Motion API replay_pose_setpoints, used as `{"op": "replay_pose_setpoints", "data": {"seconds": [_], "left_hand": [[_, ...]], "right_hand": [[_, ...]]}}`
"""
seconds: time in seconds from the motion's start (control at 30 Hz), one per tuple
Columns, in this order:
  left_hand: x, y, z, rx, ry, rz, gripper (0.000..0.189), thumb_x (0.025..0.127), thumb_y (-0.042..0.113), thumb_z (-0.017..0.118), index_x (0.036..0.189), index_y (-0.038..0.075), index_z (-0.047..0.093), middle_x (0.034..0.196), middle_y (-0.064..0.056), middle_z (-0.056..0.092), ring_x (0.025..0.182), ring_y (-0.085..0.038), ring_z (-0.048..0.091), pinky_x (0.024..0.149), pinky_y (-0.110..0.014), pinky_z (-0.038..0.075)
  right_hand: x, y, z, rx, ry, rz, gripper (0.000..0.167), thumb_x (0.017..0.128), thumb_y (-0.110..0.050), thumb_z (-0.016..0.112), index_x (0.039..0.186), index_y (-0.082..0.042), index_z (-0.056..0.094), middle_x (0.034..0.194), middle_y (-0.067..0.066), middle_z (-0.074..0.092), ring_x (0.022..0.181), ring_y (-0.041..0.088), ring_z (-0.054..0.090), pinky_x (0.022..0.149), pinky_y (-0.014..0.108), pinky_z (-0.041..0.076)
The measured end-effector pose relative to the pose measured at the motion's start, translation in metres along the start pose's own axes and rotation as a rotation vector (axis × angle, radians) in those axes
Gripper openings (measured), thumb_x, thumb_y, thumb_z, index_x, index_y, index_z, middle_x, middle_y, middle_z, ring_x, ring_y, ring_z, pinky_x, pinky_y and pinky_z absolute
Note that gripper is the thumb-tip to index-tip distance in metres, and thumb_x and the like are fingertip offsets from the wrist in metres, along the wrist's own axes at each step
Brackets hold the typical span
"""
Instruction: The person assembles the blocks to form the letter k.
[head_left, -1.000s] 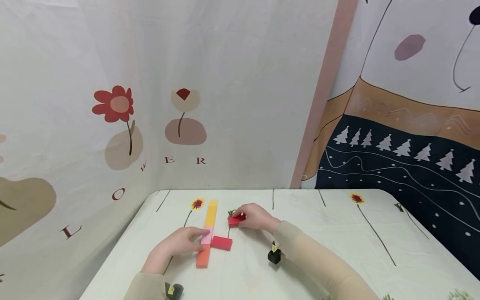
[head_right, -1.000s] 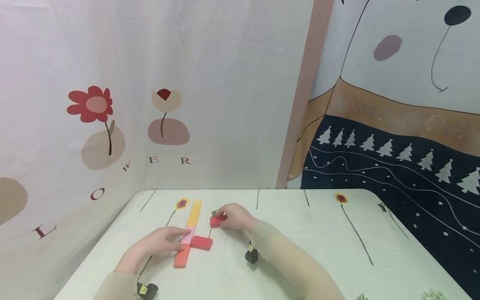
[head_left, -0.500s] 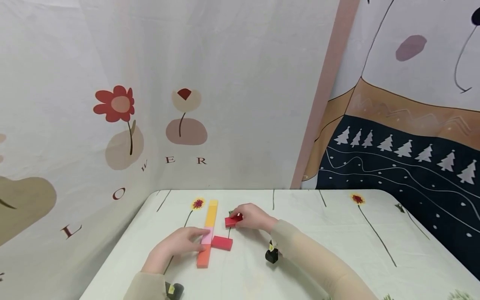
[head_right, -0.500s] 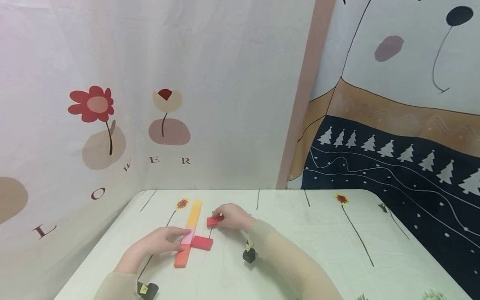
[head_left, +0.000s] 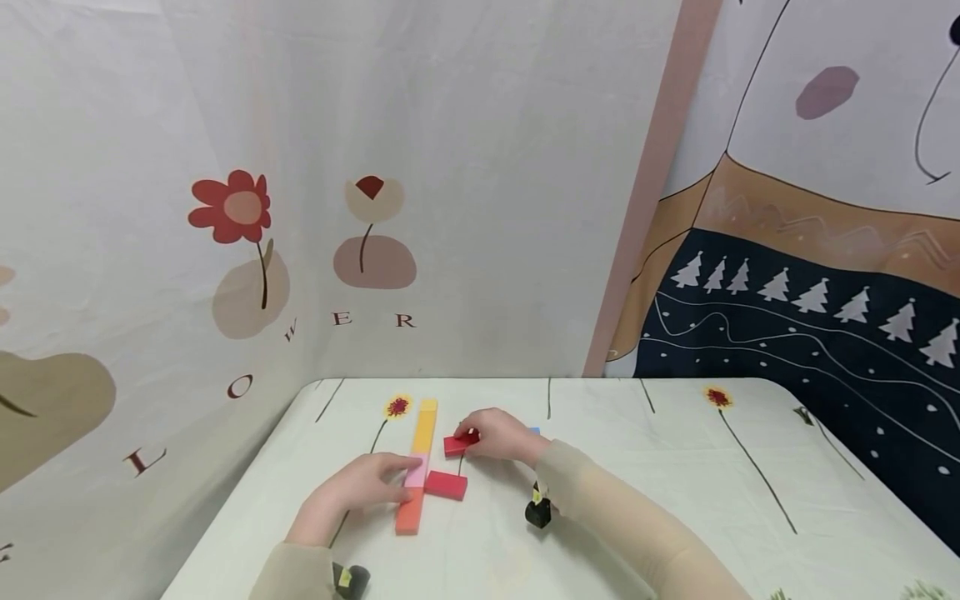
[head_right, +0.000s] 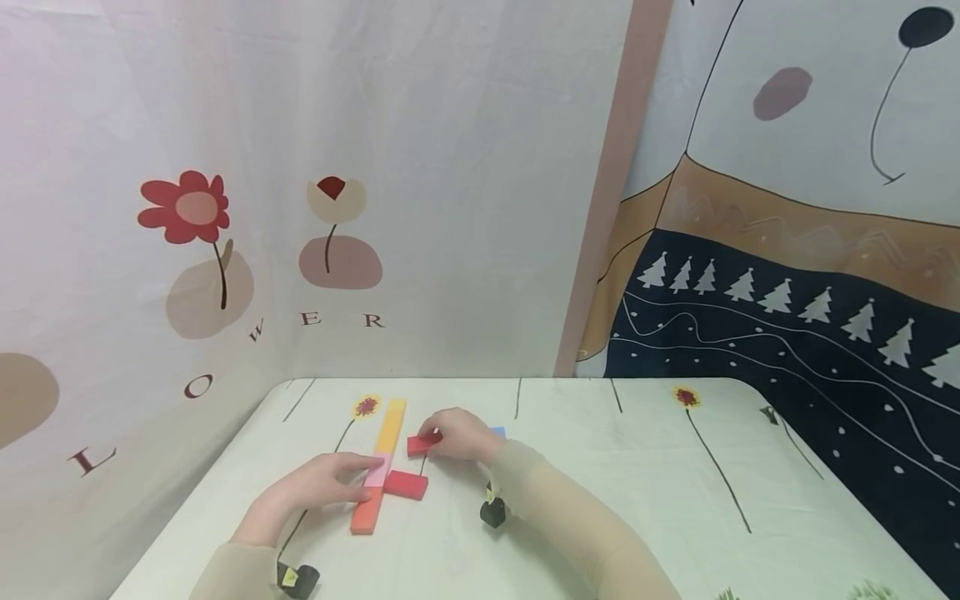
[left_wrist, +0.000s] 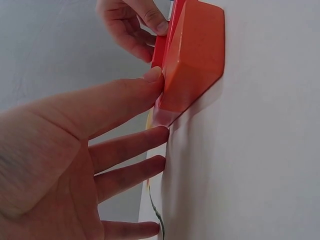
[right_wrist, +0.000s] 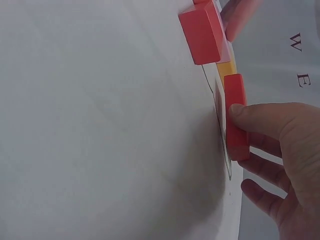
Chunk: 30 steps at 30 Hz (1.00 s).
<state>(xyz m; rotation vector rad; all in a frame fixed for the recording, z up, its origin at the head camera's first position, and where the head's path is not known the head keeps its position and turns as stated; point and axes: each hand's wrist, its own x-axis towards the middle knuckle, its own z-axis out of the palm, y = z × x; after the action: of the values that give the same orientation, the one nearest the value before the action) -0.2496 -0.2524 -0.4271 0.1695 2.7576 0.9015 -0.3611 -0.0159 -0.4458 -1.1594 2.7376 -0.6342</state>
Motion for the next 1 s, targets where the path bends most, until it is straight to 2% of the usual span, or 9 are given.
{"op": "replay_pose_setpoints", "data": {"seconds": [0.4, 1.0], "left_hand": [[-0.002, 0.0, 0.0, -0.003, 0.005, -0.01, 0.054, 0.078, 0.028, 0.081, 0.129, 0.022, 0.065, 0.128, -0.003, 0.061, 0.125, -0.032, 0.049, 0.1, -0.06, 0.04], [-0.002, 0.001, -0.001, -0.005, -0.001, -0.003, 0.053, 0.078, 0.028, 0.081, 0.128, 0.022, 0.065, 0.127, -0.004, 0.061, 0.124, -0.032, 0.049, 0.099, -0.06, 0.04]], "right_hand": [[0.005, -0.004, 0.005, -0.006, 0.011, -0.023, 0.026, 0.084, -0.018, 0.077, 0.11, -0.019, 0.073, 0.1, -0.011, 0.066, 0.086, 0.004, 0.055, 0.082, 0.02, 0.049], [0.008, -0.013, 0.008, 0.008, -0.008, -0.002, 0.024, 0.084, -0.019, 0.078, 0.108, -0.019, 0.074, 0.097, -0.011, 0.066, 0.084, 0.005, 0.054, 0.081, 0.02, 0.049]]}}
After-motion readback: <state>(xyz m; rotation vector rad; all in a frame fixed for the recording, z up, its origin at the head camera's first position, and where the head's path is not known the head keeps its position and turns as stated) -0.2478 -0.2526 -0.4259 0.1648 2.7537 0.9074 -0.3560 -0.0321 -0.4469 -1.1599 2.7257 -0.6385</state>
